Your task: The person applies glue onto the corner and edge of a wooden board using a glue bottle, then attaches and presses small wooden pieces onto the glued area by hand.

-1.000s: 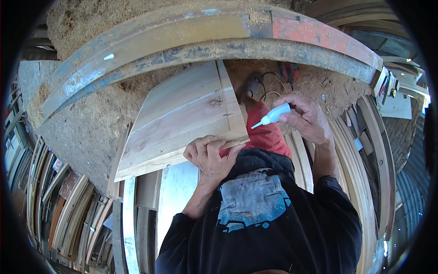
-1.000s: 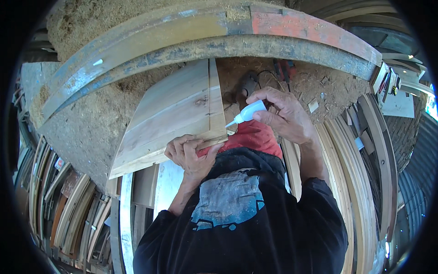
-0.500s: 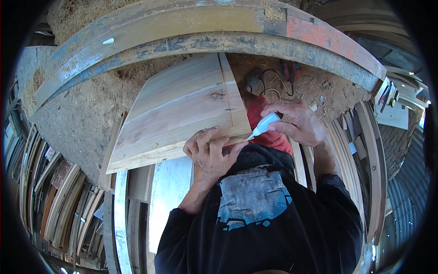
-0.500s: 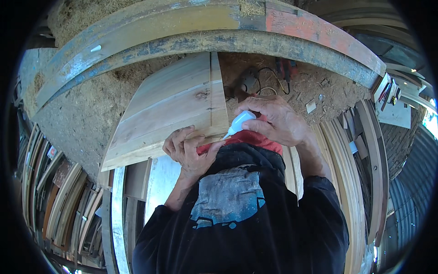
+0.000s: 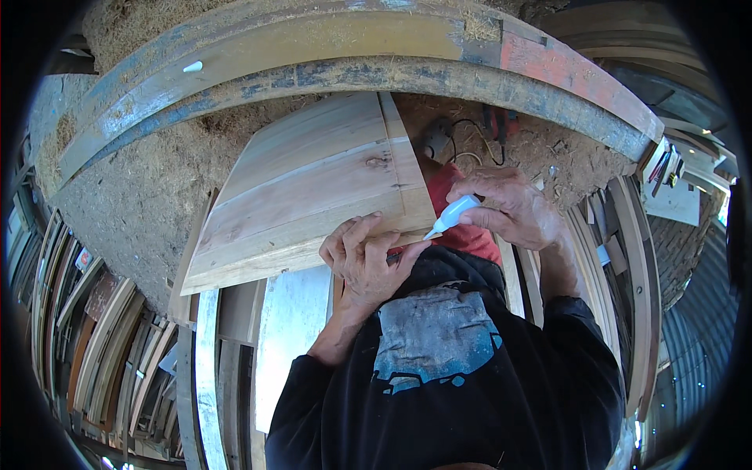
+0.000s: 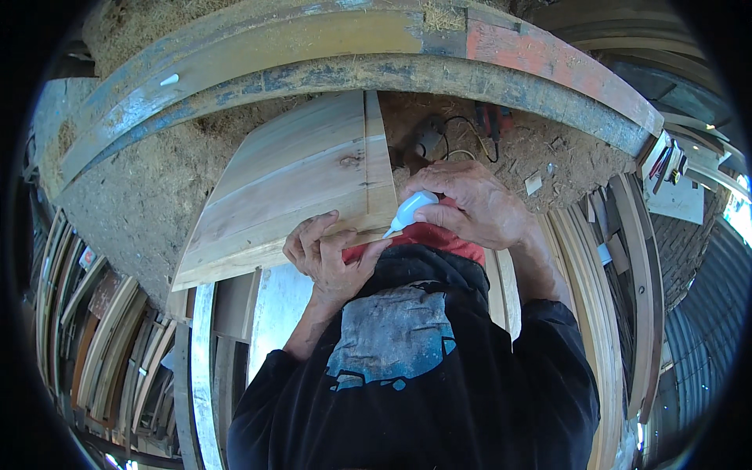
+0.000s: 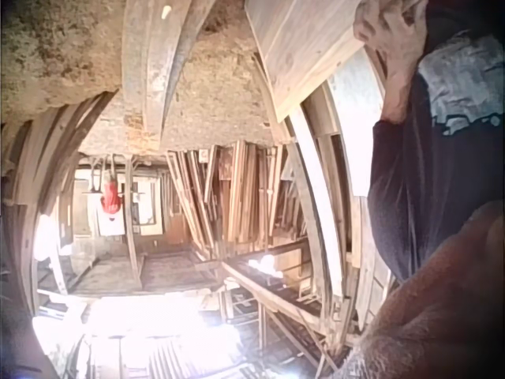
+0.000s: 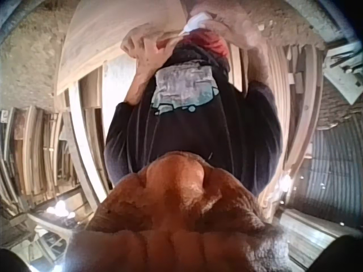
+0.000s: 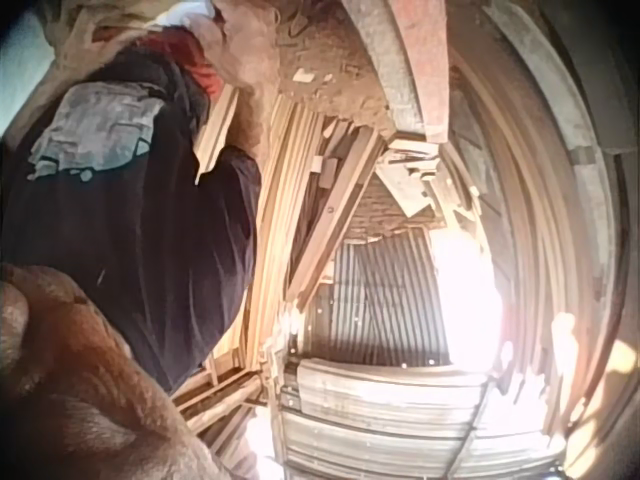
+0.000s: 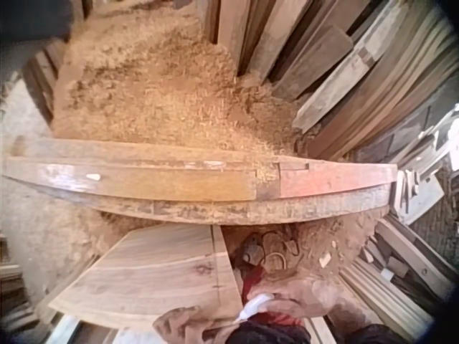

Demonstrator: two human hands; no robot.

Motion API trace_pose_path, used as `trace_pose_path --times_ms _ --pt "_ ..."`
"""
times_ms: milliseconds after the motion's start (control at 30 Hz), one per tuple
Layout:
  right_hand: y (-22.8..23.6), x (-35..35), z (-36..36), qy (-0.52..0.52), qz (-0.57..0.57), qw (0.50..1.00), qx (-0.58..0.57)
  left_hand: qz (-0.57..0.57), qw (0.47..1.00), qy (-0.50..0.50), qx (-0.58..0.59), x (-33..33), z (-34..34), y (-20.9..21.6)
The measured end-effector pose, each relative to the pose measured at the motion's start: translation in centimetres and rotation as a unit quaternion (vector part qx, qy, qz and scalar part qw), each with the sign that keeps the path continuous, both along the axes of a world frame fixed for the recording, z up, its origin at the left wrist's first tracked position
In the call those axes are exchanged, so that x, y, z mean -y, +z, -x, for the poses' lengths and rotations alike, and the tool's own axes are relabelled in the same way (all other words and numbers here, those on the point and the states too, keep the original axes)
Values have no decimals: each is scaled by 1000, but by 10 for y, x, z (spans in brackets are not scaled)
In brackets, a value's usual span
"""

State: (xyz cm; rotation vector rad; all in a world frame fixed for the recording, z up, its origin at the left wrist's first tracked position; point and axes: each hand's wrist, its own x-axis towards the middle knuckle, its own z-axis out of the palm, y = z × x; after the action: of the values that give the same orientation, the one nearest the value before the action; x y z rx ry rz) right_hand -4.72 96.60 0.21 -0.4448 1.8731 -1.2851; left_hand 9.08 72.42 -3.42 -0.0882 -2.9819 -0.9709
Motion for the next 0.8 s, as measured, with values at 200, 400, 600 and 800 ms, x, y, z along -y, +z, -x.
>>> trace_pose_path --times_ms 200,400,600,800 --pt "-2 -1 0 3 -10 1000 -14 2 1000 -2 6 0 0 0" --pt "0 -3 0 12 -16 1000 -22 3 1000 -5 4 1 0 -1" --pt "-3 -2 0 7 8 999 -48 1 1000 -6 0 1 0 -1" --pt "-2 0 2 15 13 998 -62 -2 1000 -7 5 2 1 -1"
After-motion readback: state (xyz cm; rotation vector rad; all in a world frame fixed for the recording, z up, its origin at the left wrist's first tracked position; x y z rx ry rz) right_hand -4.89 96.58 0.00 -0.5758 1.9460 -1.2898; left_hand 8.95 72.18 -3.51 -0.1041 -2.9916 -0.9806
